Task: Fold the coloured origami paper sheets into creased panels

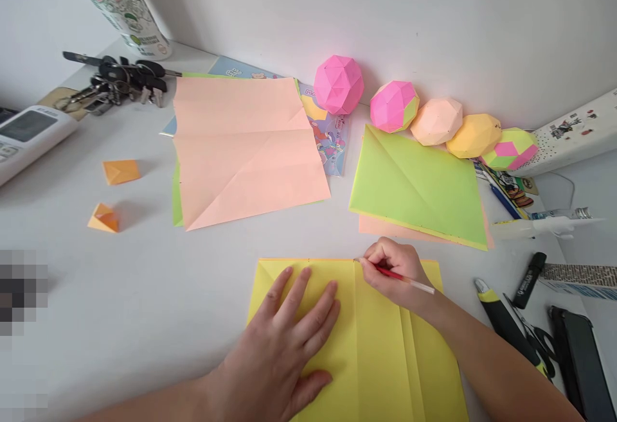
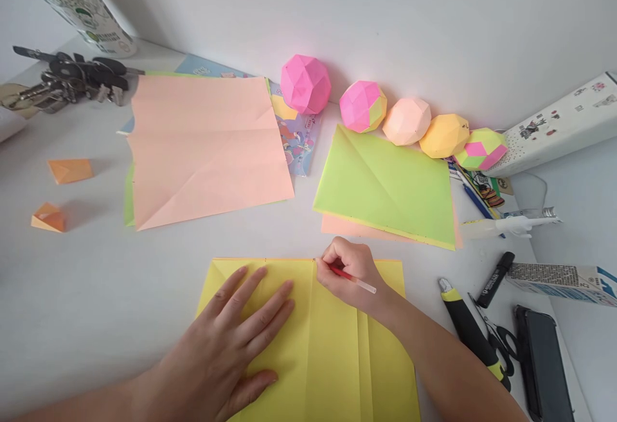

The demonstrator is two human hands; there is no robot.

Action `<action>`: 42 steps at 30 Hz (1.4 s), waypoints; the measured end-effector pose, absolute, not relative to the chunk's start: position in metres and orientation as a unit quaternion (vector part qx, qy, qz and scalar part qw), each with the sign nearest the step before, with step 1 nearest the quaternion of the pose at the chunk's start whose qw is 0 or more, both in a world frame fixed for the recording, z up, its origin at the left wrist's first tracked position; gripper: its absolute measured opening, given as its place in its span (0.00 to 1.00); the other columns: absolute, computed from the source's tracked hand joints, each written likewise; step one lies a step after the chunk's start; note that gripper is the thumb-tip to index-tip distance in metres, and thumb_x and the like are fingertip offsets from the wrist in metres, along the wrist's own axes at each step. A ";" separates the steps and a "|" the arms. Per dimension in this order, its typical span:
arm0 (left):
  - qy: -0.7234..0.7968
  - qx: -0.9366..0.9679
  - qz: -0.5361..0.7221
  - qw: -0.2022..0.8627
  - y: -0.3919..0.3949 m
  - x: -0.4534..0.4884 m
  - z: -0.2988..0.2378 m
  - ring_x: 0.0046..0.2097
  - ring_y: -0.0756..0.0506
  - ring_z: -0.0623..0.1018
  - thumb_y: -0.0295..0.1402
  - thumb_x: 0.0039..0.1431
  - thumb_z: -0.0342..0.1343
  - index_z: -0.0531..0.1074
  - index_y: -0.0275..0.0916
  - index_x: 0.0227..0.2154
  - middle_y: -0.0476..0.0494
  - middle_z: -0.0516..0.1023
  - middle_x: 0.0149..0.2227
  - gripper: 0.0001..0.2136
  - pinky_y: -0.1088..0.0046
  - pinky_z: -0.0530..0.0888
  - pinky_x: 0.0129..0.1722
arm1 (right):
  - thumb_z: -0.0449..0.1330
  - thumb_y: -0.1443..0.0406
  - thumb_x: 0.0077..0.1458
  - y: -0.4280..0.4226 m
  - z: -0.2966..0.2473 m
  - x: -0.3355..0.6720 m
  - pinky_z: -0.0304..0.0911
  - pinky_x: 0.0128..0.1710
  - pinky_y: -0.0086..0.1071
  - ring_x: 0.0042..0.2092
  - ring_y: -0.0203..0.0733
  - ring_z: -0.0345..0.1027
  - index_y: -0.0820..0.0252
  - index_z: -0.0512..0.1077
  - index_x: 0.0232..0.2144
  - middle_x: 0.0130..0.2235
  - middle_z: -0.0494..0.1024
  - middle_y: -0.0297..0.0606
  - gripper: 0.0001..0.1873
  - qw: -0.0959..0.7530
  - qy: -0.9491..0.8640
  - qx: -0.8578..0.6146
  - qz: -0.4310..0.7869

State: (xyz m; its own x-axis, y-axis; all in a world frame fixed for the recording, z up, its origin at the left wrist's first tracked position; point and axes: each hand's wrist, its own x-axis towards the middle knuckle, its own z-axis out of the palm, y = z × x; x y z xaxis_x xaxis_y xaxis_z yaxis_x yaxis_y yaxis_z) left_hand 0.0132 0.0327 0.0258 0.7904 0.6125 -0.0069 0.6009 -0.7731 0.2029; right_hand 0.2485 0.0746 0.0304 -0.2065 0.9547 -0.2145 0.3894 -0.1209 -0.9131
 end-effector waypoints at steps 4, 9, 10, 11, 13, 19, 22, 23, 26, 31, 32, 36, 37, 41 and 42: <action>0.319 0.943 0.021 0.091 0.033 0.013 0.027 0.65 0.27 0.52 0.57 0.59 0.43 0.68 0.44 0.56 0.48 0.60 0.64 0.30 0.44 0.43 0.64 | 0.58 0.65 0.54 0.075 0.032 0.249 0.53 0.21 0.27 0.23 0.30 0.55 0.56 0.57 0.23 0.25 0.65 0.28 0.13 0.281 -0.599 -0.558 0.501; 0.306 0.947 0.034 0.089 0.035 0.010 0.022 0.65 0.27 0.50 0.56 0.60 0.42 0.67 0.43 0.57 0.45 0.60 0.64 0.30 0.43 0.43 0.63 | 0.58 0.65 0.54 0.074 0.030 0.250 0.53 0.21 0.26 0.23 0.30 0.55 0.57 0.58 0.23 0.25 0.66 0.29 0.13 0.286 -0.599 -0.559 0.498; 0.298 0.950 0.047 0.086 0.035 0.008 0.020 0.65 0.26 0.50 0.56 0.60 0.42 0.66 0.42 0.57 0.45 0.60 0.64 0.30 0.43 0.42 0.63 | 0.59 0.65 0.54 0.074 0.029 0.250 0.53 0.21 0.26 0.23 0.29 0.55 0.57 0.58 0.23 0.25 0.66 0.29 0.13 0.289 -0.597 -0.556 0.500; 0.289 0.952 0.059 0.084 0.036 0.007 0.018 0.65 0.26 0.49 0.56 0.60 0.41 0.66 0.41 0.57 0.45 0.60 0.64 0.30 0.44 0.42 0.63 | 0.59 0.65 0.54 0.075 0.028 0.250 0.53 0.20 0.26 0.22 0.29 0.55 0.57 0.58 0.23 0.25 0.66 0.28 0.13 0.294 -0.592 -0.554 0.505; 0.278 0.954 0.074 0.080 0.037 0.005 0.013 0.65 0.27 0.49 0.56 0.61 0.40 0.66 0.41 0.58 0.46 0.60 0.64 0.31 0.44 0.41 0.63 | 0.59 0.64 0.54 0.076 0.026 0.252 0.52 0.18 0.25 0.21 0.28 0.54 0.57 0.58 0.23 0.24 0.66 0.28 0.14 0.315 -0.569 -0.554 0.519; 0.284 0.953 0.074 0.074 0.034 0.005 0.010 0.65 0.27 0.51 0.55 0.60 0.42 0.64 0.42 0.59 0.46 0.57 0.65 0.31 0.43 0.45 0.62 | 0.61 0.60 0.55 0.088 0.023 0.257 0.51 0.16 0.23 0.16 0.25 0.53 0.57 0.59 0.24 0.22 0.70 0.25 0.15 0.433 -0.450 -0.545 0.560; 0.298 0.951 0.061 0.059 0.031 0.007 0.012 0.65 0.26 0.52 0.56 0.59 0.43 0.64 0.41 0.59 0.45 0.57 0.65 0.32 0.41 0.46 0.62 | 0.64 0.56 0.52 0.094 0.020 0.261 0.42 0.13 0.20 0.16 0.25 0.53 0.57 0.59 0.24 0.24 0.73 0.26 0.18 0.463 -0.385 -0.528 0.599; 0.299 0.951 0.063 0.052 0.031 0.007 0.011 0.64 0.25 0.52 0.56 0.59 0.43 0.64 0.41 0.59 0.45 0.58 0.65 0.32 0.41 0.46 0.62 | 0.64 0.55 0.50 0.096 0.020 0.263 0.41 0.12 0.20 0.16 0.25 0.53 0.57 0.59 0.24 0.24 0.73 0.26 0.19 0.469 -0.377 -0.522 0.605; 0.270 0.959 0.081 0.028 0.032 0.005 0.006 0.64 0.26 0.54 0.55 0.60 0.42 0.62 0.39 0.60 0.44 0.57 0.65 0.32 0.42 0.48 0.62 | 0.66 0.51 0.46 0.102 0.017 0.265 0.46 0.12 0.21 0.17 0.26 0.54 0.57 0.59 0.24 0.24 0.72 0.26 0.22 0.488 -0.389 -0.507 0.595; 0.237 0.963 0.124 0.002 0.041 0.001 -0.002 0.63 0.29 0.58 0.53 0.61 0.45 0.60 0.39 0.61 0.40 0.59 0.64 0.31 0.45 0.58 0.59 | 0.62 0.42 0.45 0.110 0.026 0.270 0.59 0.18 0.26 0.22 0.33 0.66 0.57 0.63 0.27 0.25 0.74 0.33 0.26 0.518 -0.447 -0.501 0.529; 0.237 0.962 0.136 -0.005 0.041 0.000 0.001 0.63 0.30 0.59 0.52 0.61 0.46 0.61 0.38 0.61 0.39 0.59 0.64 0.30 0.46 0.59 0.59 | 0.59 0.41 0.48 0.107 0.032 0.274 0.61 0.19 0.27 0.24 0.35 0.68 0.57 0.65 0.29 0.25 0.75 0.35 0.26 0.523 -0.461 -0.505 0.508; 0.196 0.962 0.184 -0.035 0.028 -0.008 0.018 0.66 0.34 0.55 0.47 0.64 0.46 0.60 0.36 0.61 0.35 0.59 0.64 0.27 0.49 0.60 0.61 | 0.54 0.44 0.55 0.057 0.061 0.294 0.68 0.27 0.33 0.33 0.43 0.74 0.58 0.70 0.34 0.30 0.78 0.42 0.23 0.525 -0.526 -0.530 0.409; 0.171 0.963 0.205 -0.045 0.020 -0.010 0.018 0.66 0.35 0.55 0.48 0.64 0.45 0.59 0.34 0.61 0.34 0.58 0.64 0.29 0.51 0.61 0.61 | 0.56 0.46 0.55 0.034 0.065 0.298 0.70 0.33 0.36 0.38 0.45 0.74 0.58 0.72 0.35 0.34 0.79 0.44 0.21 0.521 -0.545 -0.535 0.381; 0.126 0.934 0.303 -0.142 -0.019 -0.012 -0.018 0.61 0.38 0.67 0.45 0.63 0.51 0.63 0.39 0.58 0.35 0.69 0.58 0.24 0.58 0.71 0.55 | 0.58 0.53 0.57 -0.072 0.053 0.293 0.59 0.58 0.45 0.61 0.51 0.59 0.55 0.69 0.53 0.58 0.69 0.47 0.24 0.356 -0.752 -0.532 0.154; 0.133 0.917 0.339 -0.164 -0.029 -0.012 -0.033 0.56 0.43 0.73 0.38 0.63 0.53 0.67 0.42 0.54 0.39 0.74 0.54 0.18 0.65 0.74 0.52 | 0.60 0.52 0.55 -0.094 0.046 0.287 0.58 0.59 0.46 0.63 0.53 0.55 0.55 0.68 0.55 0.60 0.66 0.46 0.27 0.283 -0.804 -0.515 0.098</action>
State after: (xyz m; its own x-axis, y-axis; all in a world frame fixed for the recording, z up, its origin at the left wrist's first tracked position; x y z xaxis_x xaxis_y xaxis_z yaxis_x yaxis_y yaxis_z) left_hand -0.0124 -0.0287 -0.0329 0.7345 0.1324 0.6655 0.3555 -0.9105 -0.2112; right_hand 0.2873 -0.0944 0.0458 -0.3105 0.8822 0.3540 0.7718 0.4514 -0.4479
